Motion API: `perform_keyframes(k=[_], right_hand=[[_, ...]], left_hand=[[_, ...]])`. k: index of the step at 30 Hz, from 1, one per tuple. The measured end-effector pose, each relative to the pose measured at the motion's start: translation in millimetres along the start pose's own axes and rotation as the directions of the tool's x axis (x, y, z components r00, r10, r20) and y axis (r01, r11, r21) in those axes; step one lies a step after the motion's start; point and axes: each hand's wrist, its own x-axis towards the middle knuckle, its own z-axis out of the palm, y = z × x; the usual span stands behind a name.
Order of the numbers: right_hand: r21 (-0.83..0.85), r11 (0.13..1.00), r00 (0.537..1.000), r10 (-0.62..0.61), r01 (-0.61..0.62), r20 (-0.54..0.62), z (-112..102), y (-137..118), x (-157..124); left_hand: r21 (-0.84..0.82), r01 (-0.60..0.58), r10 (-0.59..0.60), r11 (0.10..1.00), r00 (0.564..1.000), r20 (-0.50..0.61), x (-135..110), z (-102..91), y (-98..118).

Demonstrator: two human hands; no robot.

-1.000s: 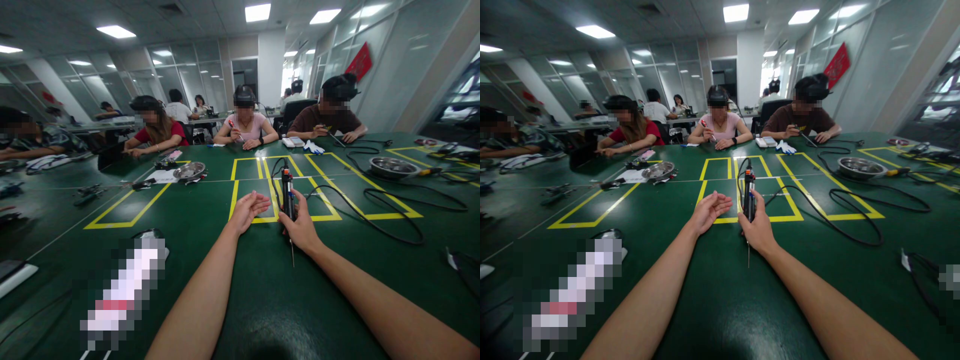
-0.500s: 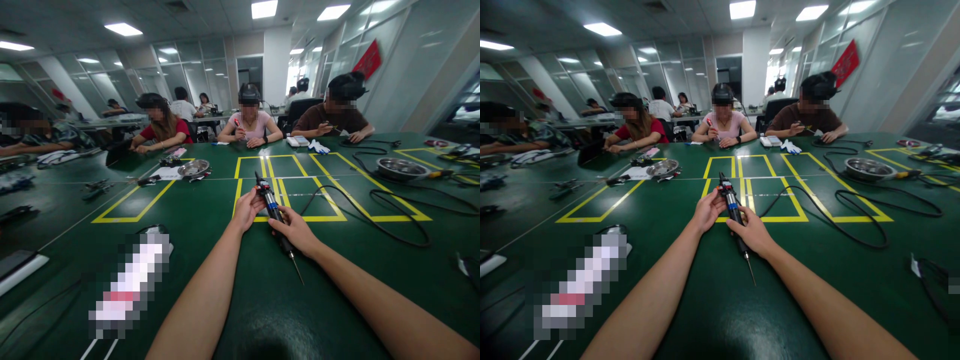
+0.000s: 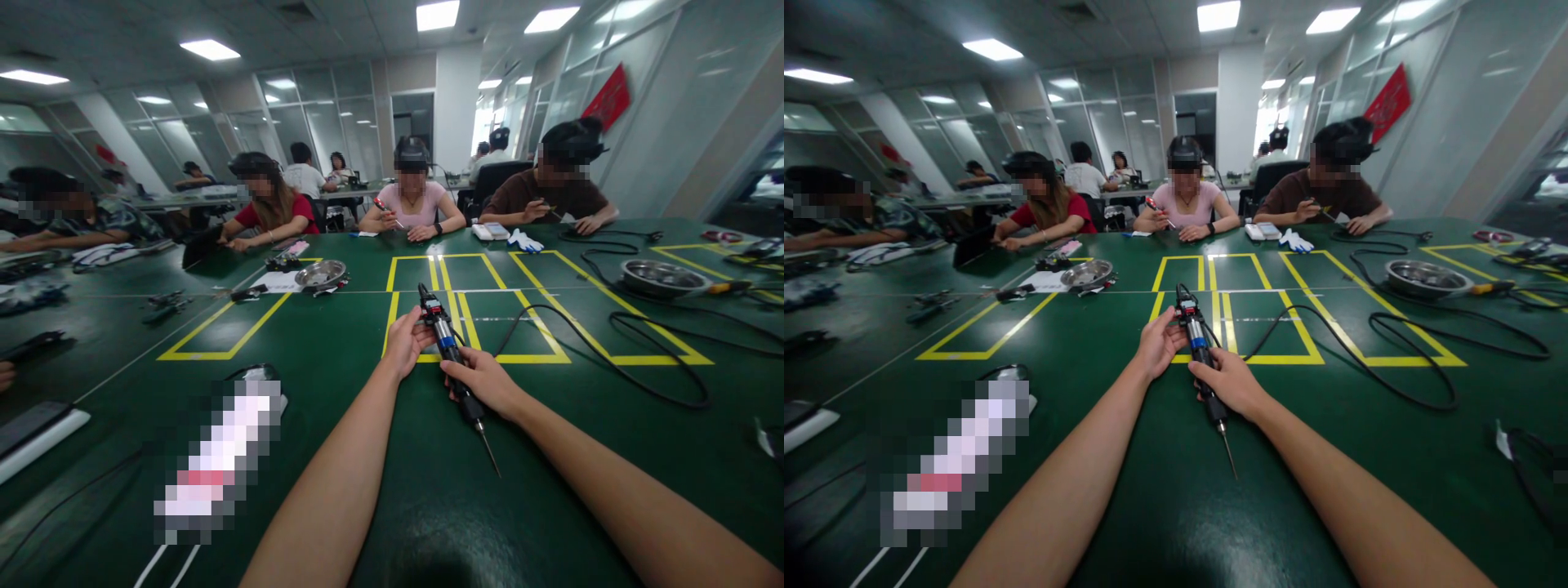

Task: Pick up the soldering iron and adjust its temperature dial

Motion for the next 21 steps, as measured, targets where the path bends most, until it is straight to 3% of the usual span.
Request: perform_keyframes(k=[11, 21], right_hand=[[-0.032, 0.999, 0.993, -0.032, 0.029, -0.115, 4.0, 7.9, 3.2], [-0.009, 0.997, 0.987, -0.076, 0.075, -0.141, 4.7, 6.3, 1.5]], left_hand=[[0.093, -0.061, 0.073, 0.994, 0.989, -0.13, 4.3, 2.6, -7.6], [0.047, -0.056, 0.06, 0.997, 0.994, -0.092, 3.9, 2.1, -6.2]])
